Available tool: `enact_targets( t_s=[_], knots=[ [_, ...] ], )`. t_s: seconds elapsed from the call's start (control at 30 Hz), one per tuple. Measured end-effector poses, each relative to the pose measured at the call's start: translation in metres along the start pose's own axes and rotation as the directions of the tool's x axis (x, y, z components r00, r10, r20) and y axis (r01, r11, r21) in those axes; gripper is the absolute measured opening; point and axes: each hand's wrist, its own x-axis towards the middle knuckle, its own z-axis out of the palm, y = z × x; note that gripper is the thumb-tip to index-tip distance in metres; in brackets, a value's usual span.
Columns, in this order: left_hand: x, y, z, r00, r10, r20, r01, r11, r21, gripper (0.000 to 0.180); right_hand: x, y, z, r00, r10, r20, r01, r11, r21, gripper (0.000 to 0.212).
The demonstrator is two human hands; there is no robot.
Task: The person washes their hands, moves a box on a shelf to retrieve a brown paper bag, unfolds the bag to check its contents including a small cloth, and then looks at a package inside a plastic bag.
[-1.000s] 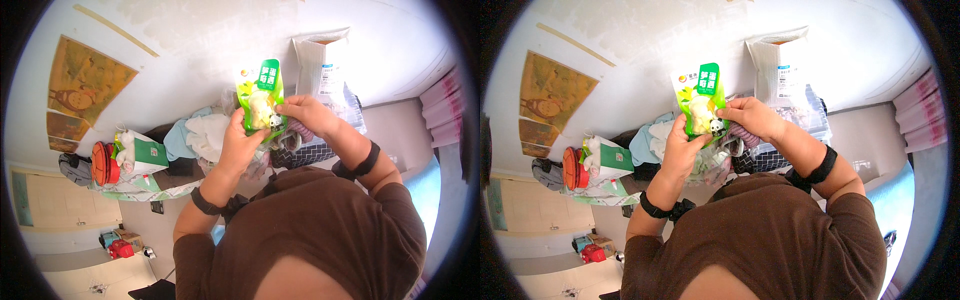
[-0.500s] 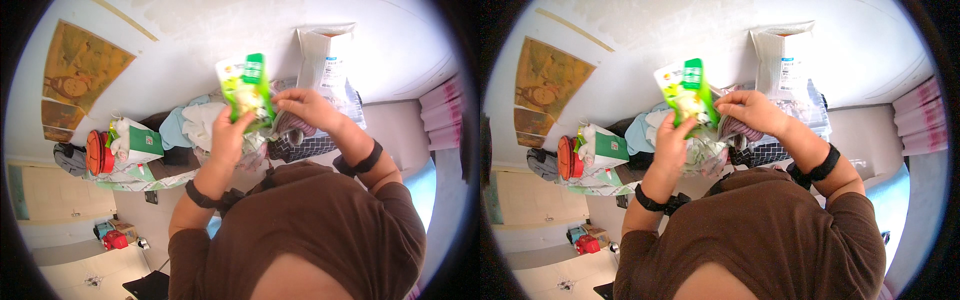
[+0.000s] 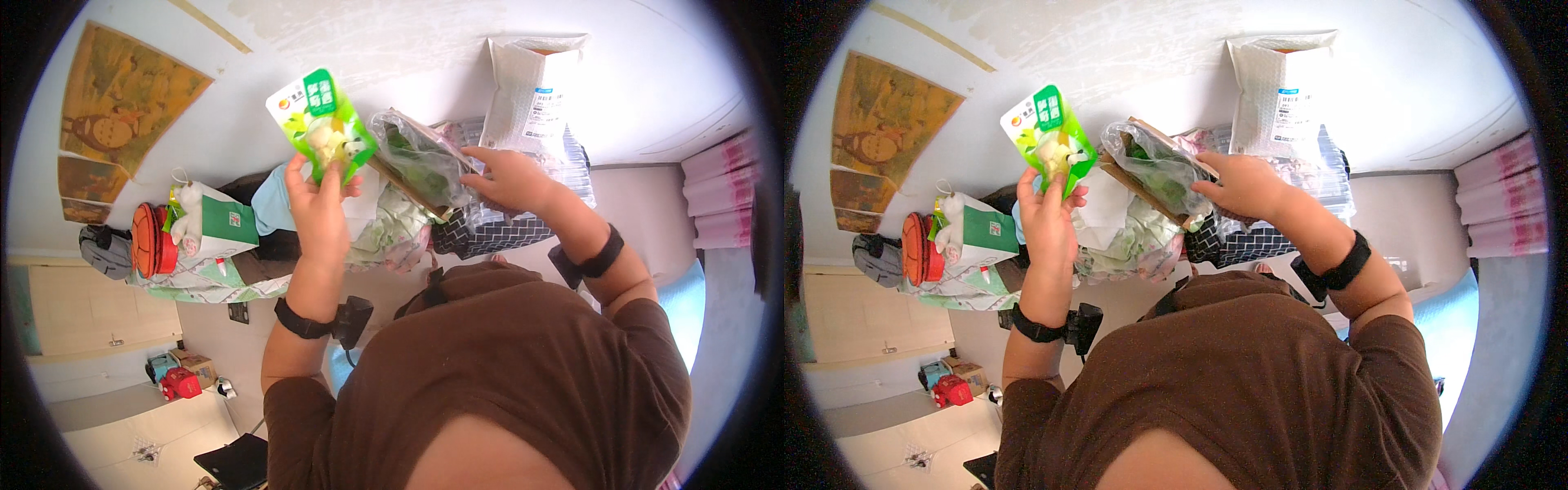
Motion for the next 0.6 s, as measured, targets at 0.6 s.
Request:
enact_targets(
  t_s=[0.6],
  knots=[
    [-0.001,-0.040,0.011,0.978,-0.183,0.102,0.191,0.979,-0.070,0.038,0.050,0.010,-0.005,0.943,-0.008,0.333,-0.012,0.998,0.057,0.038]
  ],
)
